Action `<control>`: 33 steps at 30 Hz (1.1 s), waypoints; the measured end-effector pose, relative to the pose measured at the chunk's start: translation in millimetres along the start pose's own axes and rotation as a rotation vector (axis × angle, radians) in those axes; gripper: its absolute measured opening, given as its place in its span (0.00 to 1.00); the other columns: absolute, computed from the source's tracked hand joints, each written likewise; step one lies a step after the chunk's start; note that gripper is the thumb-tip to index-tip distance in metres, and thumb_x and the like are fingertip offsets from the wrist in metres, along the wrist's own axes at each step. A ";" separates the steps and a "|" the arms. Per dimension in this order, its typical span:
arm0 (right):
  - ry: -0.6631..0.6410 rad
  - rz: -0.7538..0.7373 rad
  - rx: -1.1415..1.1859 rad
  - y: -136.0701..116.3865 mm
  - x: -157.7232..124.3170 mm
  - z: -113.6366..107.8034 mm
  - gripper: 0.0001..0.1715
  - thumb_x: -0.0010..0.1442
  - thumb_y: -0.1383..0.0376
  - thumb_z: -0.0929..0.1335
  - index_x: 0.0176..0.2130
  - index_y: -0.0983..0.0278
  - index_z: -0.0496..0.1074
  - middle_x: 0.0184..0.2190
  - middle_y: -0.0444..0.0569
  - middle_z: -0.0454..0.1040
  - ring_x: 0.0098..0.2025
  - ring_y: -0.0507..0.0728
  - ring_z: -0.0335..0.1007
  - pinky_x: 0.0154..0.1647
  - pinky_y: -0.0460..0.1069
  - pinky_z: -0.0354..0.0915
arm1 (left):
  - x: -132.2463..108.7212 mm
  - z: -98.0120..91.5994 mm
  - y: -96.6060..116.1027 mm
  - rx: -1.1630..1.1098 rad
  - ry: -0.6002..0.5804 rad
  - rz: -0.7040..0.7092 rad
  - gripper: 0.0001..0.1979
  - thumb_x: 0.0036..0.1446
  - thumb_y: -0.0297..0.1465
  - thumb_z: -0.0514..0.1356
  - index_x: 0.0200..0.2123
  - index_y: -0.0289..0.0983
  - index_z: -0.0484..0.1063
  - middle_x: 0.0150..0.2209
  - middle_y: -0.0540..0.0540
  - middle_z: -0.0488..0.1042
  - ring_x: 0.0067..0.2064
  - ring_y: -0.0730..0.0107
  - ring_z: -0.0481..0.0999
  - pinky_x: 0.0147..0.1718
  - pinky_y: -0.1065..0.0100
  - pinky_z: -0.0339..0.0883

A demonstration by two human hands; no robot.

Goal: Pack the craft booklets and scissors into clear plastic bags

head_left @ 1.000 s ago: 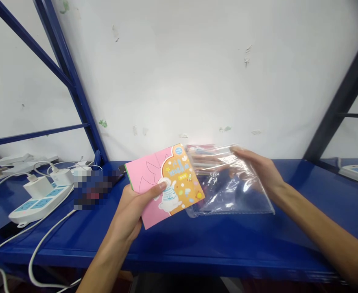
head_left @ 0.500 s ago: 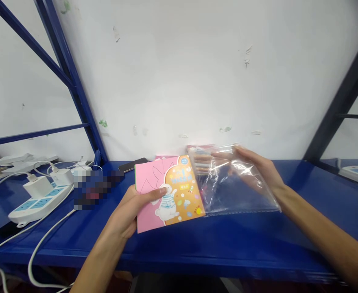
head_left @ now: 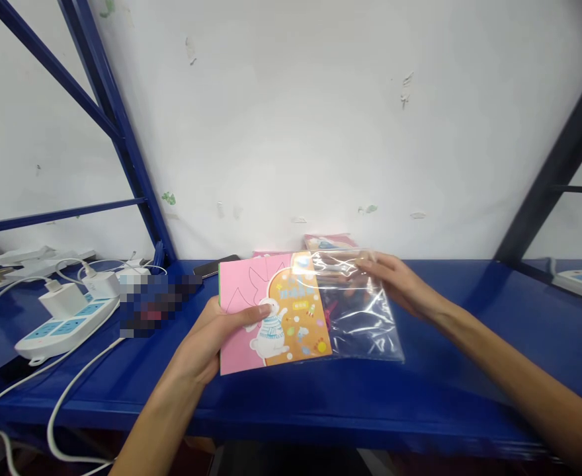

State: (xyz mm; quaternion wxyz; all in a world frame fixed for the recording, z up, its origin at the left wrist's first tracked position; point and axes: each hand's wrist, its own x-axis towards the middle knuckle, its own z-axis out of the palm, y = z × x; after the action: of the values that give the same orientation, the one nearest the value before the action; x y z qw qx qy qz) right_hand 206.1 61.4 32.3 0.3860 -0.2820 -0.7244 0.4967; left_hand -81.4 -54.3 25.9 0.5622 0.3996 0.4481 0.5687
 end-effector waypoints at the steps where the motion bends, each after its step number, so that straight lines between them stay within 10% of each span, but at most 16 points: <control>1: 0.002 -0.009 -0.052 2.5 0.4 1.0 0.18 0.66 0.49 0.69 0.46 0.59 0.78 0.46 0.54 0.83 0.41 0.63 0.80 0.36 0.55 0.73 | -0.8 1.2 1.1 0.019 0.000 0.007 0.32 0.45 0.32 0.76 0.55 0.34 0.77 0.48 0.34 0.83 0.42 0.44 0.85 0.43 0.51 0.80; 9: 0.244 -0.309 -0.369 6.4 0.4 15.1 0.30 0.59 0.52 0.76 0.56 0.54 0.66 0.47 0.49 0.80 0.47 0.62 0.79 0.47 0.58 0.74 | -11.7 0.7 10.8 0.739 0.323 0.559 0.15 0.51 0.38 0.72 0.41 0.38 0.83 0.39 0.45 0.86 0.42 0.48 0.84 0.37 0.60 0.78; 15: 0.261 -0.723 -0.757 9.9 -2.3 24.1 0.21 0.64 0.62 0.73 0.56 0.55 0.71 0.53 0.50 0.78 0.57 0.63 0.73 0.57 0.62 0.69 | -14.6 -7.5 5.1 1.130 0.144 1.186 0.11 0.62 0.24 0.62 0.47 0.38 0.79 0.46 0.45 0.83 0.47 0.62 0.82 0.47 0.66 0.73; 20: 0.163 -0.921 -0.935 17.4 -6.1 35.0 0.18 0.68 0.71 0.69 0.56 0.59 0.72 0.48 0.51 0.82 0.51 0.62 0.76 0.51 0.59 0.69 | -9.0 -8.0 -2.0 1.308 0.152 1.299 0.14 0.61 0.22 0.63 0.50 0.36 0.76 0.46 0.41 0.77 0.45 0.63 0.77 0.43 0.66 0.70; 28: 0.154 -0.826 -0.802 25.2 -10.9 52.7 0.12 0.67 0.70 0.69 0.50 0.63 0.77 0.41 0.50 0.84 0.42 0.60 0.79 0.45 0.56 0.70 | -5.6 2.8 -8.9 1.376 0.361 1.551 0.21 0.57 0.15 0.62 0.50 0.40 0.72 0.43 0.43 0.77 0.44 0.58 0.75 0.46 0.58 0.67; 33: 0.247 -0.347 -0.349 13.6 -11.0 57.9 0.11 0.63 0.57 0.73 0.45 0.58 0.82 0.40 0.46 0.85 0.42 0.63 0.80 0.42 0.55 0.73 | -11.5 13.8 -9.9 1.009 0.649 1.374 0.46 0.48 0.27 0.75 0.67 0.49 0.59 0.60 0.38 0.66 0.61 0.45 0.67 0.57 0.48 0.66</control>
State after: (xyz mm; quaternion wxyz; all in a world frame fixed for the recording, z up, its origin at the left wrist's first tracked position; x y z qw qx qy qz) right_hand 163.7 28.4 4.4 0.4965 -0.2743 -0.7838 0.2527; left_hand -64.8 -65.2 20.8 -0.2955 0.5974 0.4433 0.5994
